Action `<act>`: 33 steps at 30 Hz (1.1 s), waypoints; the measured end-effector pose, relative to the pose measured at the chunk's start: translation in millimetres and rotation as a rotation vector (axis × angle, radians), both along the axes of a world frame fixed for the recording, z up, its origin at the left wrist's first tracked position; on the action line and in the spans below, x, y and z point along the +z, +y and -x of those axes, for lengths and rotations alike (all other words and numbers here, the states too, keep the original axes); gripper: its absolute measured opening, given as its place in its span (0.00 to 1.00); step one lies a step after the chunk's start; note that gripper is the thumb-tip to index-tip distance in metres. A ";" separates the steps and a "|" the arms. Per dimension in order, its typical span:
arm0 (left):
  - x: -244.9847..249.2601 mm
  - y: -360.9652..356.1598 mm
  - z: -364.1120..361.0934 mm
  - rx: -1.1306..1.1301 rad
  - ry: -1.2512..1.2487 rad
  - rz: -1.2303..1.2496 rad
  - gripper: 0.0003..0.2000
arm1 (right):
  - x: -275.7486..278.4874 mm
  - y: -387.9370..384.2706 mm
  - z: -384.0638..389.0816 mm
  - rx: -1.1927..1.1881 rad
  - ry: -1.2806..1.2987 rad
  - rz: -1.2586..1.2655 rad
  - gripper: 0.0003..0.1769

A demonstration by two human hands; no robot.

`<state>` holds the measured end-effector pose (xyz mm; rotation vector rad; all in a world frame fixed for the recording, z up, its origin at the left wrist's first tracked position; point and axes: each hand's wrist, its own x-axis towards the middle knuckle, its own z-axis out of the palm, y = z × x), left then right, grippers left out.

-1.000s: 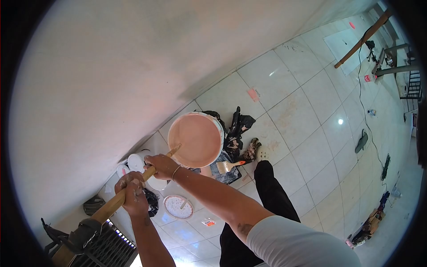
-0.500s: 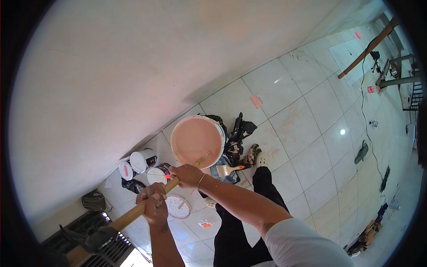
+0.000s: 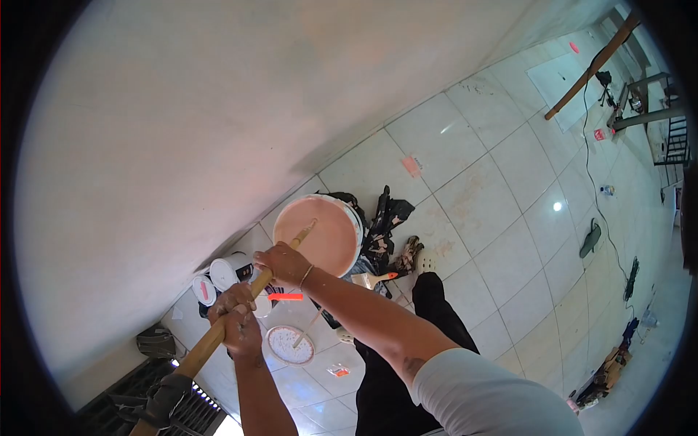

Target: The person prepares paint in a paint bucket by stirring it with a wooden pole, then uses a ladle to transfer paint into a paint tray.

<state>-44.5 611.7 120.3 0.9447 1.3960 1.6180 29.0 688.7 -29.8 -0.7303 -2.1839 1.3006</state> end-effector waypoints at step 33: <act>5.3 46.3 -1.3 0.090 -0.194 0.084 0.10 | 18.3 45.0 -22.0 0.159 -0.207 0.044 0.13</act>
